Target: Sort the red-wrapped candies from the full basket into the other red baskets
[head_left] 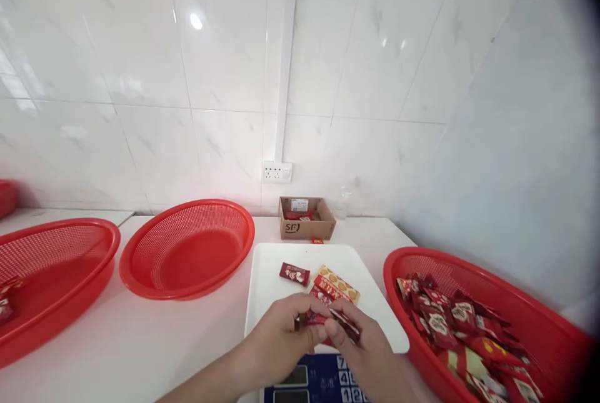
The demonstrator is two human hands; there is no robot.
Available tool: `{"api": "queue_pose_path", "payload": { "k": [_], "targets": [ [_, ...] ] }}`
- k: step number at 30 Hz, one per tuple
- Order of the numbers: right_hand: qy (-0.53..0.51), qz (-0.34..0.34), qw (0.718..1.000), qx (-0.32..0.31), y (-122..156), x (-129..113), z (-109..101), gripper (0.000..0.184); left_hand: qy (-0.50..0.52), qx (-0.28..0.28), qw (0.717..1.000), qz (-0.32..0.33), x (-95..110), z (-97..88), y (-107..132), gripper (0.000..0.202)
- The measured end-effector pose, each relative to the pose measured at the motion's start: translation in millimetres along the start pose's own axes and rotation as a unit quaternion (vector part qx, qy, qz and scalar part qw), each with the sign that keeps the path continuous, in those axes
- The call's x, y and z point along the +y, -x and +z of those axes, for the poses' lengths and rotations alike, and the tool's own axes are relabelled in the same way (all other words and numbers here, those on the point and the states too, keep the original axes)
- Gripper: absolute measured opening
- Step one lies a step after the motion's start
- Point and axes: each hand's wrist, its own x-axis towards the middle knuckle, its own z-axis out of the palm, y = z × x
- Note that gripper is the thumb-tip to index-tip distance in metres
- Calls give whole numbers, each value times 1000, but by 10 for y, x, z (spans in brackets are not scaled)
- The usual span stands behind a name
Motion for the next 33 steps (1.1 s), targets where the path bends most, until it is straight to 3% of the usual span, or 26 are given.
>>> {"api": "queue_pose_path", "payload": {
  "k": [4, 8, 13, 17, 20, 22, 24, 26, 29, 31, 33],
  "targets": [
    [-39, -26, 999, 15, -90, -28, 109, 40, -13, 4, 1000, -8, -37, 53, -2, 32],
    [-34, -5, 999, 42, -77, 2, 66, 41, -97, 17, 995, 33, -28, 18, -28, 26],
    [-31, -11, 999, 31, -81, 41, 40, 41, -102, 0, 993, 54, -44, 80, -70, 35],
    [-44, -1, 999, 17, -94, 38, 35, 40, -243, 52, 964, 92, -70, 72, -56, 31],
    [-26, 12, 999, 46, -86, 47, -30, 40, -354, 130, 919, 118, -18, -140, -27, 30],
    [2, 13, 997, 70, -69, 86, -137, 38, -415, 227, 873, 119, 42, -409, 2, 31],
    [43, 14, 995, 88, -44, 163, -299, 36, -459, 315, 826, 86, 89, -744, 45, 30],
    [95, 30, 989, 113, -19, 267, -493, 36, -492, 376, 785, 12, 97, -1073, 103, 28],
    [196, 104, 960, 172, 6, 447, -761, 40, -534, 377, 754, -64, 42, -1372, 190, 33],
    [257, 151, 935, 190, 11, 567, -877, 45, -544, 339, 763, -83, -1, -1371, 211, 45],
    [295, 168, 921, 189, 10, 681, -929, 48, -552, 288, 780, -67, -24, -1231, 172, 43]
  ]
}}
